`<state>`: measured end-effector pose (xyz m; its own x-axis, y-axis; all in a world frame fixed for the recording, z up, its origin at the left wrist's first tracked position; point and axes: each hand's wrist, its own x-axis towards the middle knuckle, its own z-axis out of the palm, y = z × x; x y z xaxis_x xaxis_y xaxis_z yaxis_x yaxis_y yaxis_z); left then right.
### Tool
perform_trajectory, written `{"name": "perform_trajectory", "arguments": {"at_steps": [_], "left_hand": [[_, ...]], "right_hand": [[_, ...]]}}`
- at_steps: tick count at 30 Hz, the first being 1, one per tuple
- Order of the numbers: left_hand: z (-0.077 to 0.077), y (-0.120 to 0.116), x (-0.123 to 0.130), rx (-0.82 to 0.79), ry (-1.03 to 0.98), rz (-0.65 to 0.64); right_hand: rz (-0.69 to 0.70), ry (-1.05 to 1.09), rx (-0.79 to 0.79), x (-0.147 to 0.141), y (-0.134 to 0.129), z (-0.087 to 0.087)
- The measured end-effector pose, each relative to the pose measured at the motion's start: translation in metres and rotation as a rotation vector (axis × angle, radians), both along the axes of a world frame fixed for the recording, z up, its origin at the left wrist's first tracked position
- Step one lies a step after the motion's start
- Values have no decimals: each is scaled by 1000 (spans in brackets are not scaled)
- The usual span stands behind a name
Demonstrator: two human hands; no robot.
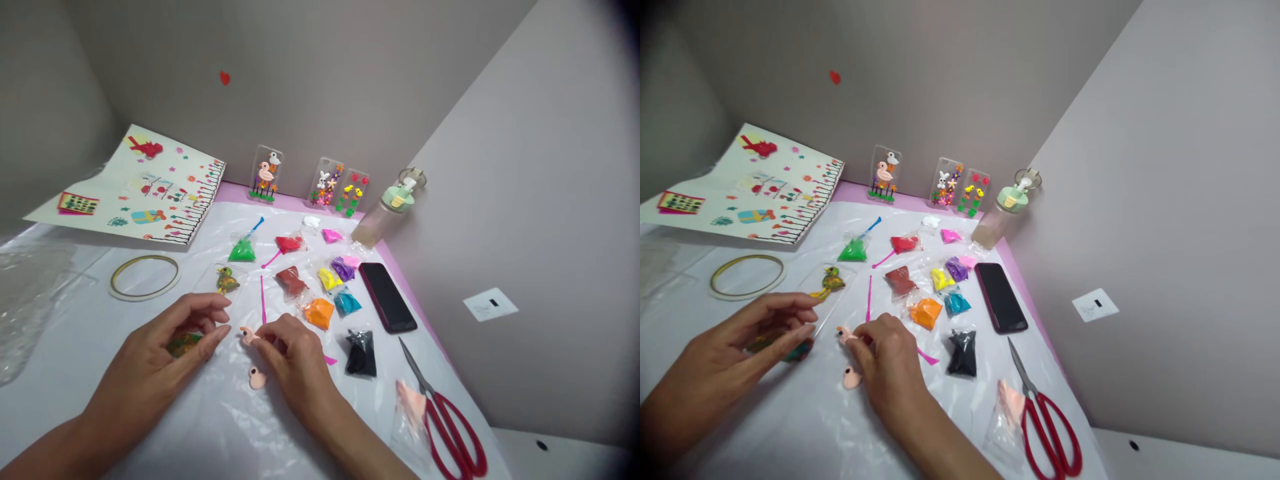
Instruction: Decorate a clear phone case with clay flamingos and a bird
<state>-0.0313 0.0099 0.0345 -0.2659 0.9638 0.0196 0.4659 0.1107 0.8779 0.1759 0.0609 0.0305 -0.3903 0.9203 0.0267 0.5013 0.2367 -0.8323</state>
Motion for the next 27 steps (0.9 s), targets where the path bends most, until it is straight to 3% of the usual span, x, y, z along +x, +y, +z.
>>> {"name": "perform_trajectory", "arguments": {"at_steps": [9, 15, 21, 27], "left_hand": [[0, 0, 1, 26, 54, -16], [-9, 0, 3, 37, 41, -167], [-5, -1, 7, 69, -48, -227], [-5, 0, 6, 119, -54, -188]], "right_hand": [[5, 63, 211, 1, -3, -3], [17, 213, 404, 1, -11, 5], [74, 233, 445, 1, -15, 8], [86, 209, 441, 3, -15, 9]]}}
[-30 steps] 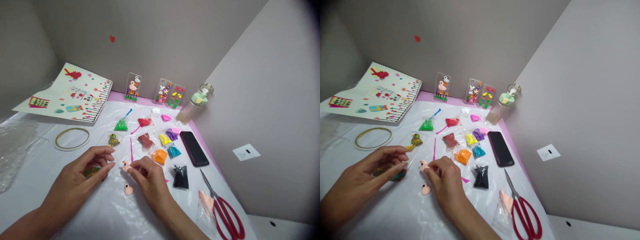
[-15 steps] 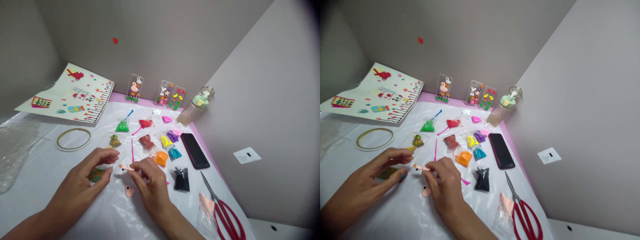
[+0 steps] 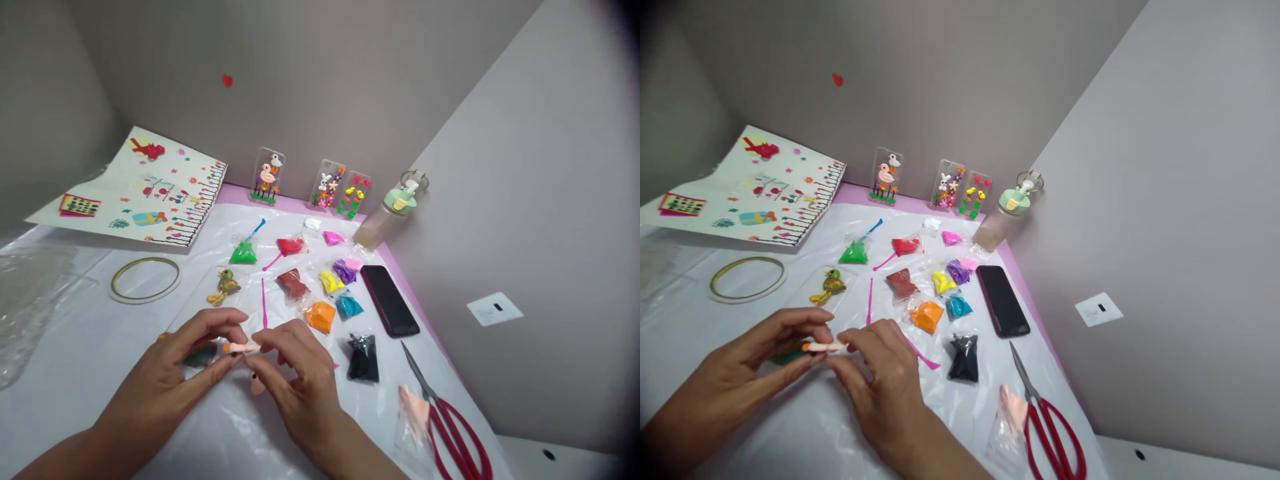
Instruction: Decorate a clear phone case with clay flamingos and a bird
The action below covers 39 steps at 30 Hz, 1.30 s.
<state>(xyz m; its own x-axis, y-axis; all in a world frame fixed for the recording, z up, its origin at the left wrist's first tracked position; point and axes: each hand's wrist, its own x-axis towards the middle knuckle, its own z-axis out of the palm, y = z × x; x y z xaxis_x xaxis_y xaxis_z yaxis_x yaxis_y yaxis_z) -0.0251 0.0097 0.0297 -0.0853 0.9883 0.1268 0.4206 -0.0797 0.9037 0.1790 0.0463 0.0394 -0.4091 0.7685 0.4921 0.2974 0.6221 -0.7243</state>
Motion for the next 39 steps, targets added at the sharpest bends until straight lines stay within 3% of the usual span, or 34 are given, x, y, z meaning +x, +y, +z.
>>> {"name": "perform_trajectory", "arguments": {"at_steps": [11, 17, 25, 29, 39], "left_hand": [[2, -2, 2, -70, -40, 32], [-4, -3, 0, -188, -147, 82], [-1, 3, -3, -333, -425, 48], [2, 5, -6, -357, -448, -24], [3, 6, -1, -344, -455, -31]], "right_hand": [[-23, -20, -114, 0, 0, -2], [-19, 6, 12, 4, 3, 1], [19, 46, 5, 5, 2, 6], [21, 24, 23, 5, 1, 7], [51, -5, 82, 7, 2, 9]]}}
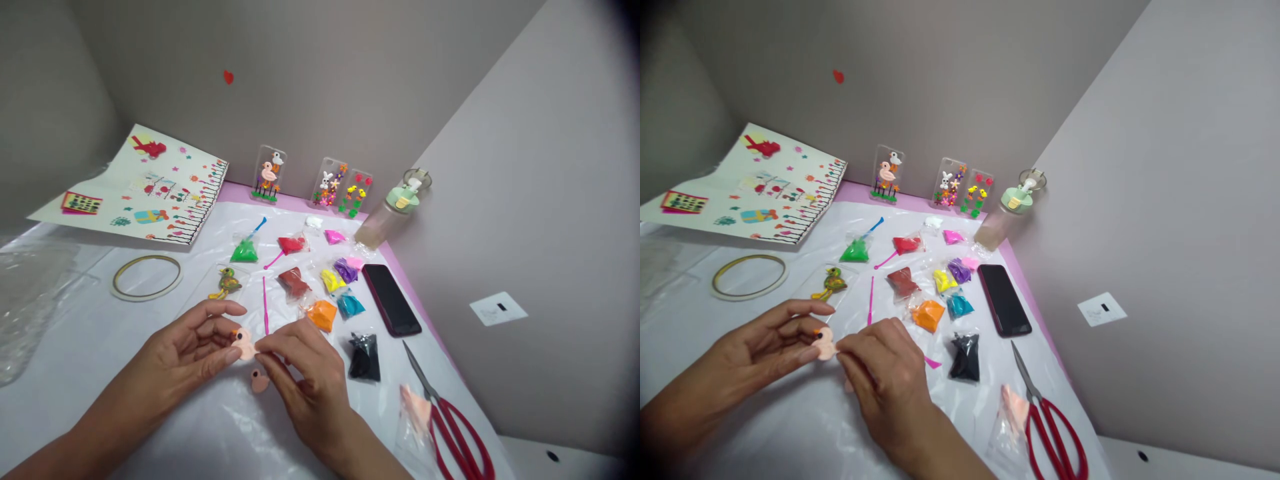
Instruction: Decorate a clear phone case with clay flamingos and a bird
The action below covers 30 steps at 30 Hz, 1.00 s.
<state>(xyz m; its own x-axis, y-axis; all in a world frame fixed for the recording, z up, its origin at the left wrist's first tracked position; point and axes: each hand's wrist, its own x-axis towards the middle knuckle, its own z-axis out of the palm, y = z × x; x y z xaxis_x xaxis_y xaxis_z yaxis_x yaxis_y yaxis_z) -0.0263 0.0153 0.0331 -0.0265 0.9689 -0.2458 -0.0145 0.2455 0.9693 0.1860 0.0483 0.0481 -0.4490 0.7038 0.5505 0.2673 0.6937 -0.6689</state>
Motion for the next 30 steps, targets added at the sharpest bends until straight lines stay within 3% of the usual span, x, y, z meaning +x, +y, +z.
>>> {"name": "perform_trajectory", "arguments": {"at_steps": [9, 17, 20, 25, 30], "left_hand": [[7, 0, 2, 7, 24, 15], [1, -2, 1, 10, 37, 31], [1, -2, 2, 30, 103, 60], [4, -3, 7, 95, 322, 42], [2, -6, 8, 145, 414, 25]], "right_hand": [[-1, -2, 53, 1, 0, -1], [9, -52, 19, 4, 1, -4], [9, -76, -125, 5, 3, 0], [23, -80, -567, 2, 5, 10], [8, -37, -664, -3, 4, 9]]}}
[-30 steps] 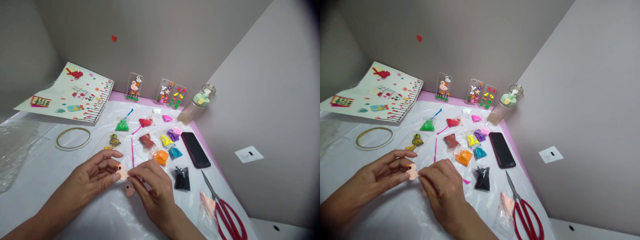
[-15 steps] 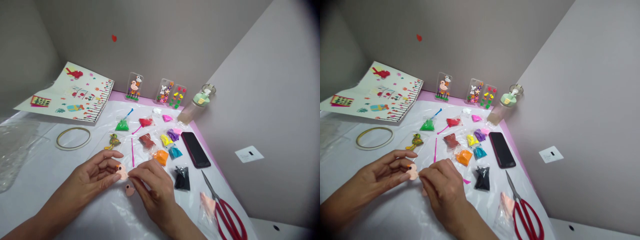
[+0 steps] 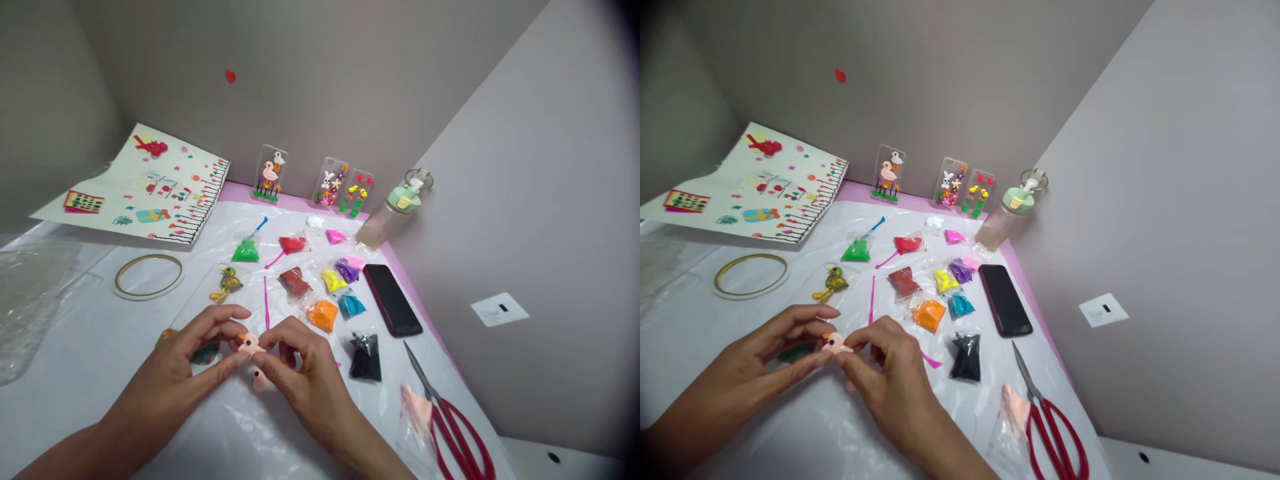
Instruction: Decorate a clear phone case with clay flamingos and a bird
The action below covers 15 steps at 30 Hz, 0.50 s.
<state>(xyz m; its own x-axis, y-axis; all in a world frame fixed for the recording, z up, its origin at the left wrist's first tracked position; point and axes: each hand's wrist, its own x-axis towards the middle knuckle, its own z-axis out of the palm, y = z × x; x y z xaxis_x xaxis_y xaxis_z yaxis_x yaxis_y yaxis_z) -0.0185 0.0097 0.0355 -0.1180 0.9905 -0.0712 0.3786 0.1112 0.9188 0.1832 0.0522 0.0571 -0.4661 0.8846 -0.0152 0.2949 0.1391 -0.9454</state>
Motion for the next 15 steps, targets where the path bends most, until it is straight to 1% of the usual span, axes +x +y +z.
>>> {"name": "perform_trajectory", "arguments": {"at_steps": [4, 9, 11, 15], "left_hand": [[-1, 3, -2, 12, 6, -15], [-2, 4, -7, 39, 88, 27], [-3, 3, -7, 64, 107, 37], [-2, 1, -6, 96, 129, 45]], "right_hand": [[-57, -9, 10, 0, 4, -3], [-143, -170, 139, 4, 14, -12], [-145, -231, 177, 4, 17, -17], [-94, -313, 209, 1, 17, -23]]}}
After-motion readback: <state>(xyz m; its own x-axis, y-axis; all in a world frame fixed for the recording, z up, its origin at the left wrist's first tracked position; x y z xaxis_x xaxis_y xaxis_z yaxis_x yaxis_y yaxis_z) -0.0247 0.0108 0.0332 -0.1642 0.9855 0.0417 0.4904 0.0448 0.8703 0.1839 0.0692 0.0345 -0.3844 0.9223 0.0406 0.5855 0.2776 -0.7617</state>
